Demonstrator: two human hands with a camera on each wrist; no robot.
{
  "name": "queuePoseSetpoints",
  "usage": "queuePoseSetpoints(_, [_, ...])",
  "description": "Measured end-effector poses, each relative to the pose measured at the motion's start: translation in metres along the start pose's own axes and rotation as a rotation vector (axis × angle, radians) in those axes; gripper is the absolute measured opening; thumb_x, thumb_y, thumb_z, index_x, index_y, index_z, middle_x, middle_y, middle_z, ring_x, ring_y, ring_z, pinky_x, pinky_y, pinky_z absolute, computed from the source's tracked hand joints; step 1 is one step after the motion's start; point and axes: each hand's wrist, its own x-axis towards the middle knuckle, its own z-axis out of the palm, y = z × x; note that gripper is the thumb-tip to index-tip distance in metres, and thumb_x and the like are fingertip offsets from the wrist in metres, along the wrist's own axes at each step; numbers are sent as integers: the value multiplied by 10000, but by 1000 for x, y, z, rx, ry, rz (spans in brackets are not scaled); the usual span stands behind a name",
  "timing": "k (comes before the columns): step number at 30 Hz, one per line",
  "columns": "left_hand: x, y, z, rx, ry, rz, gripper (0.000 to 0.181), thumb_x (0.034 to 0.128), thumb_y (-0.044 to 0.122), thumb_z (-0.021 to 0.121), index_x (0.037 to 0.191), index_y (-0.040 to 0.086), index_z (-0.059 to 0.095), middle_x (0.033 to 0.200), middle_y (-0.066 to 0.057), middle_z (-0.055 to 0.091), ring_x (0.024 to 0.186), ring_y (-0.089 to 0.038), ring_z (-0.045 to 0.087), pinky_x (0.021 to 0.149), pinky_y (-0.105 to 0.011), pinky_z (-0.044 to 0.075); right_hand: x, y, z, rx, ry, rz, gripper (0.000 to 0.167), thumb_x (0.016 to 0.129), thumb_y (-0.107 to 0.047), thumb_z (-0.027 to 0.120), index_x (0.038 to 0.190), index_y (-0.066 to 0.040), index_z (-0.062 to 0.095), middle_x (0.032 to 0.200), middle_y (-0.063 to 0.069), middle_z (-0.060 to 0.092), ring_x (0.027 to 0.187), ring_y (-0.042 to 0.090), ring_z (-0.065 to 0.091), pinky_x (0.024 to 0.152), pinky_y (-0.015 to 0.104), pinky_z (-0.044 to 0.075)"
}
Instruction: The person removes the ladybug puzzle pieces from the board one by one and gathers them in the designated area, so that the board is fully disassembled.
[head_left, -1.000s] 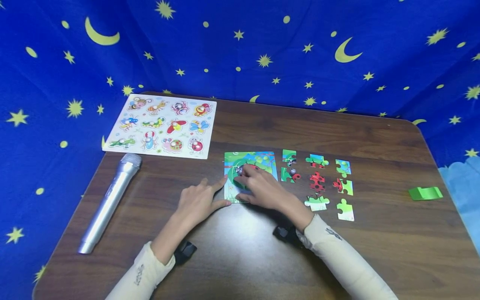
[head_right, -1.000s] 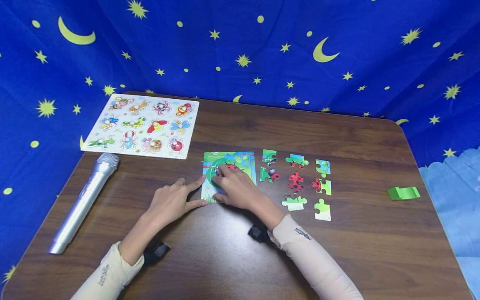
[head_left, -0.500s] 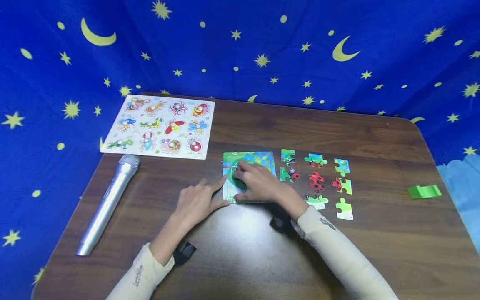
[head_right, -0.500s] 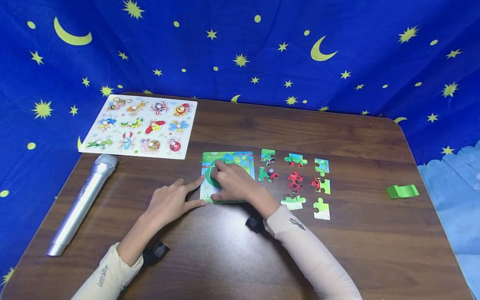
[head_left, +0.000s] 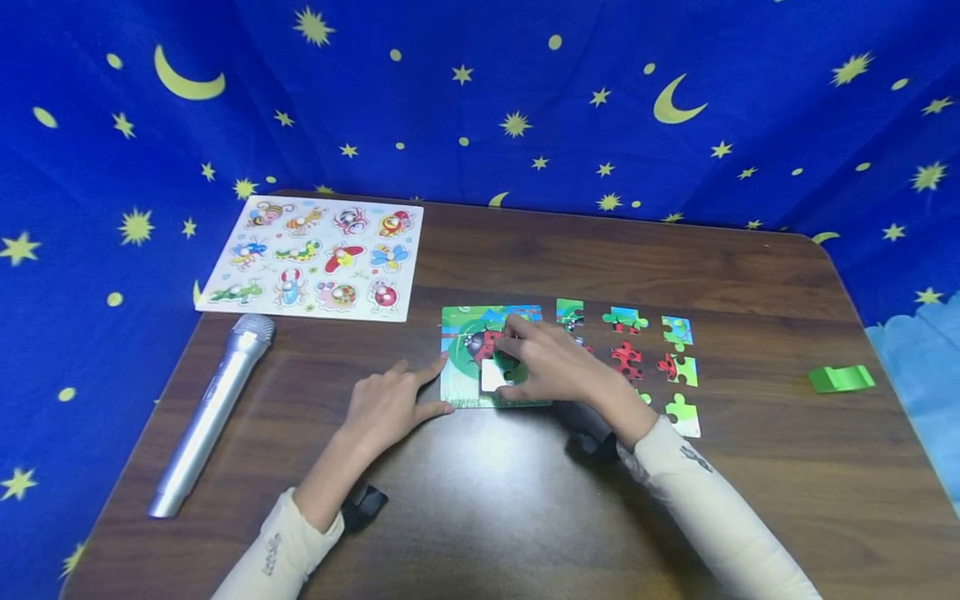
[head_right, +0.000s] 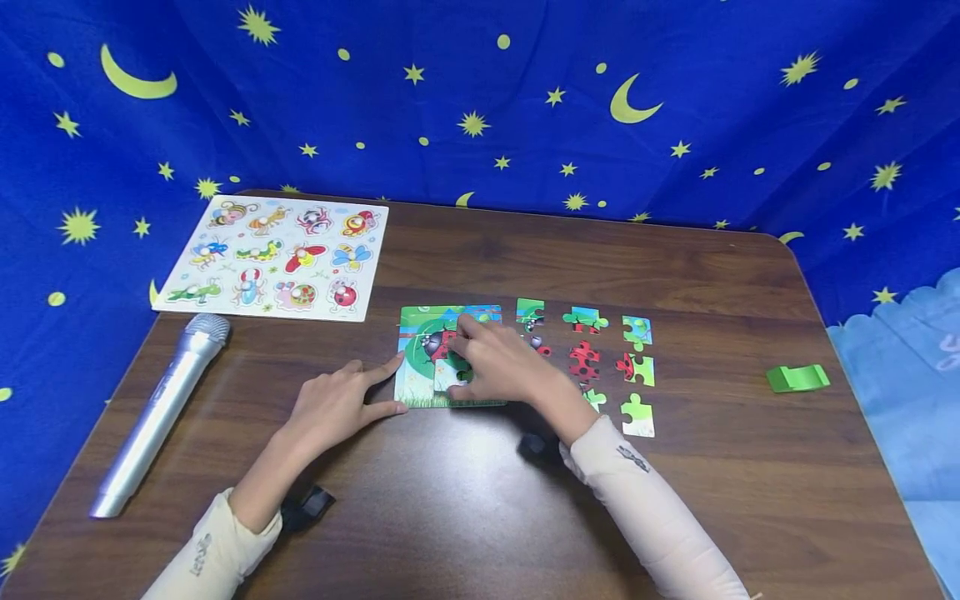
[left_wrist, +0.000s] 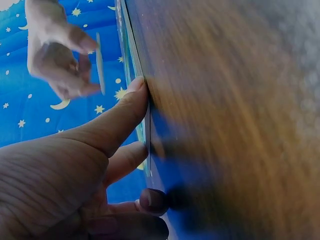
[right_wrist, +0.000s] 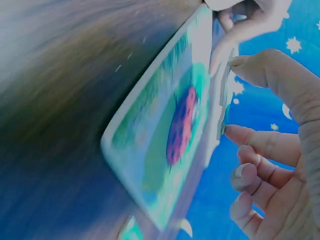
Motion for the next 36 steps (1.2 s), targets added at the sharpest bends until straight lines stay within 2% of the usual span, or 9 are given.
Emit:
queuePoseSetpoints(3, [-1,-2,-1,-6,-11,-4,740,835,616,684,1472,301,481,1302,-279,608,863,-442,682,602,-482,505,-17,6,-5,6,11,25,578,758,-432,825,1153,-24,721,1023,58,535,726,131,468,580,250,368])
queuePoseSetpoints(5, [-1,-3,-2,-9,-17,-7,739,838,613,683,1475,301,476,1332,-293,582,915,-465,678,619,-492,512,-29,9,-8,2,22,44,590,757,-429,827,1168,-20,717,1051,75,551,740,139,495,586,269,411])
queuePoseSetpoints(11, [-4,-7,-4,-22,-38,-22,740,836,614,686,1472,299,476,1348,-295,569,863,-454,673,590,-464,496,-58,15,-8,-6,30,101,598,748,-426,837,1176,-28,710,1064,85,555,770,168,526,694,365,477])
queuePoseSetpoints(15, [-7,-10,-5,-22,-44,-25,742,832,621,684,1471,306,475,1351,-297,566,842,-446,671,568,-442,485,-70,18,-4,-9,22,127,588,750,-420,840,1178,-37,712,1047,66,547,730,155,492,696,374,468])
queuePoseSetpoints(21, [-10,-14,-6,-25,-41,-19,741,833,619,683,1471,304,478,1329,-323,568,894,-487,668,600,-478,510,-77,19,1,2,12,134,575,757,-394,837,1190,-37,709,1070,69,545,717,126,471,654,313,410])
queuePoseSetpoints(26, [-13,-15,-7,-33,-52,-29,735,838,613,682,1472,302,478,1330,-327,565,918,-491,664,630,-498,517,-79,20,4,-3,7,133,592,750,-387,844,1202,-30,703,1084,78,547,736,129,482,658,303,411])
queuePoseSetpoints(36, [-13,-14,-8,-36,-51,-25,732,841,609,683,1471,298,479,1329,-324,567,879,-475,668,599,-470,503,-81,23,9,15,1,144,588,757,-393,839,1195,-24,707,1067,71,556,729,110,468,645,270,401])
